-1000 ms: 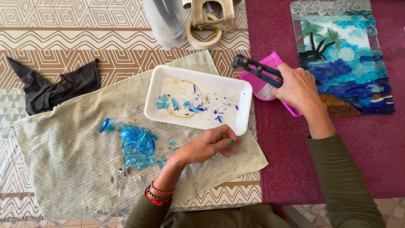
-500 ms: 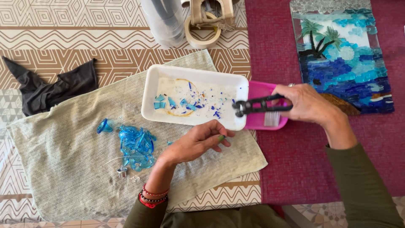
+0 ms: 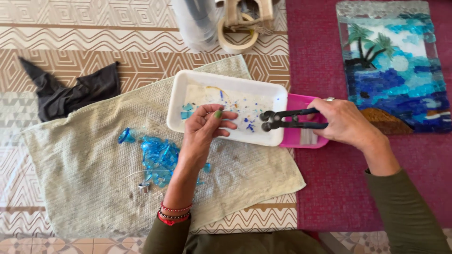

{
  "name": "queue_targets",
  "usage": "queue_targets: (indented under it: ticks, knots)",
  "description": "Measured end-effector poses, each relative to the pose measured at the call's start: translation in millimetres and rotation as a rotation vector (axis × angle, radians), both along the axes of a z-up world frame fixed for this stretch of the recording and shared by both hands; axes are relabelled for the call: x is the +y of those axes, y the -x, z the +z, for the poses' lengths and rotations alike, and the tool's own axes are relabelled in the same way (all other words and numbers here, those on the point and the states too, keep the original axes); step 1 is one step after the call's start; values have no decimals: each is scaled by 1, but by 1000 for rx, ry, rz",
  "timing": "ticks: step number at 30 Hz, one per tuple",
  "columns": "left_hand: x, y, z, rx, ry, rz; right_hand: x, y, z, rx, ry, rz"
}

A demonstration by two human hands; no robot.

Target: Cutting small pieces of blue glass using glass nippers over a tray for a mosaic project

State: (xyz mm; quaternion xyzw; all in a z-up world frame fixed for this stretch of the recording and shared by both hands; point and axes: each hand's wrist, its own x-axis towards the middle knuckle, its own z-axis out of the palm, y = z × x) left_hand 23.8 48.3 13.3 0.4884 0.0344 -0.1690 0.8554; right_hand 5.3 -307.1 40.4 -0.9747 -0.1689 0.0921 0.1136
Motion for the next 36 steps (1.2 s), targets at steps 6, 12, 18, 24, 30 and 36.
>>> queue_targets:
  ticks: [6, 12, 18, 24, 30, 36]
  knots:
    - [0, -2, 0, 83, 15, 49, 18, 5, 14, -17, 234, 8]
    - [1, -4, 5, 161, 75, 66, 20, 28, 0, -71, 253, -50]
    - [-1, -3, 3, 92, 36, 128, 14, 26, -6, -11, 240, -128]
    - [-1, -4, -6, 38, 23, 194, 6, 3, 41, 191, 129, -308]
    - [-1, -3, -10, -34, 15, 278, 37, -38, 80, 63, -69, -392]
    - [0, -5, -20, -102, -8, 322, 79, -94, 59, 15, -98, -451]
